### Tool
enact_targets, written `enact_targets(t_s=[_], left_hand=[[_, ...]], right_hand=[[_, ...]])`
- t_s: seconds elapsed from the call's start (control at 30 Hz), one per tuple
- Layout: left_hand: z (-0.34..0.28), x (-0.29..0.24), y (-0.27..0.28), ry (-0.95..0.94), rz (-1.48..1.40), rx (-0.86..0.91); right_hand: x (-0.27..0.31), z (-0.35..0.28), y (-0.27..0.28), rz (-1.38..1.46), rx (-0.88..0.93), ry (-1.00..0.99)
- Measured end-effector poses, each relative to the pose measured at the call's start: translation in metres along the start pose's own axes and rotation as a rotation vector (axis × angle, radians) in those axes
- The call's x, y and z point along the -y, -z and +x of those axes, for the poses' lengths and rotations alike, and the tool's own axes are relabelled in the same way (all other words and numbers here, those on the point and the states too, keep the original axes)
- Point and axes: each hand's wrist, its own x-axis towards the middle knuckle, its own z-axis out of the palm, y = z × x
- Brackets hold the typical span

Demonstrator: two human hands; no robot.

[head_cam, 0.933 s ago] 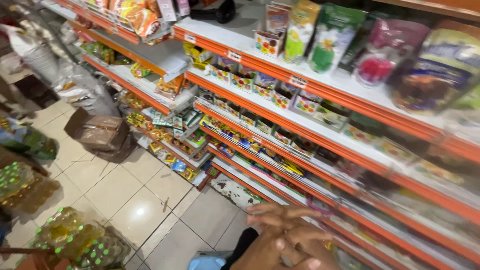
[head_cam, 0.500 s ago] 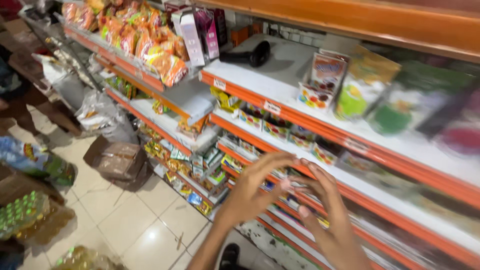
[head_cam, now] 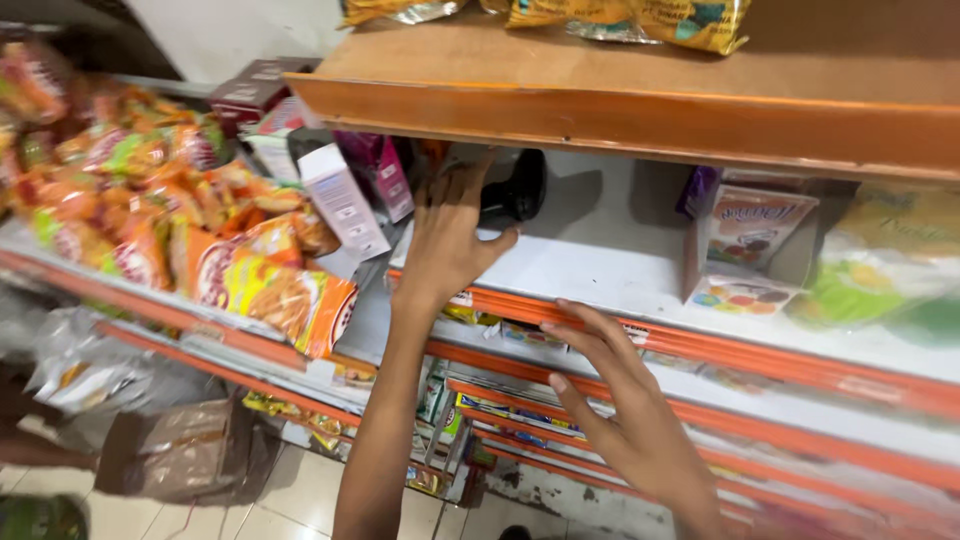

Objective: The person picks up individual food packets and a barcode scanner from the shelf, scans each packet one by one, and places the scanned items into a cardboard box on the floor.

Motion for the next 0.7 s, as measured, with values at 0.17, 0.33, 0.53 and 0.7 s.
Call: enact_targets(t_s=[0.17,0.33,0.53,0.7], left_hand=[[-0.008,0.011,-0.010,0.000,-0.111,0.041],[-0.008,-0.011,0.006,0.014,-0.217,0.077],[-0.040,-0.061,0.036,-0.126,-0.341,0.118],[-0.076,-0.124,0.024,-0.265,-0.577,0.204]], right_hand=[[-0.005,-0.015,-0.011,-0.027,-0.120,-0.085],[0.002,-0.026,-0.021,0.014,-0.229,-0.070],[0.004,-0.052,-0.042,0.073,-0.325,-0.133],[-0.016,-0.097,-0.045,0.392,-0.542,-0.343]])
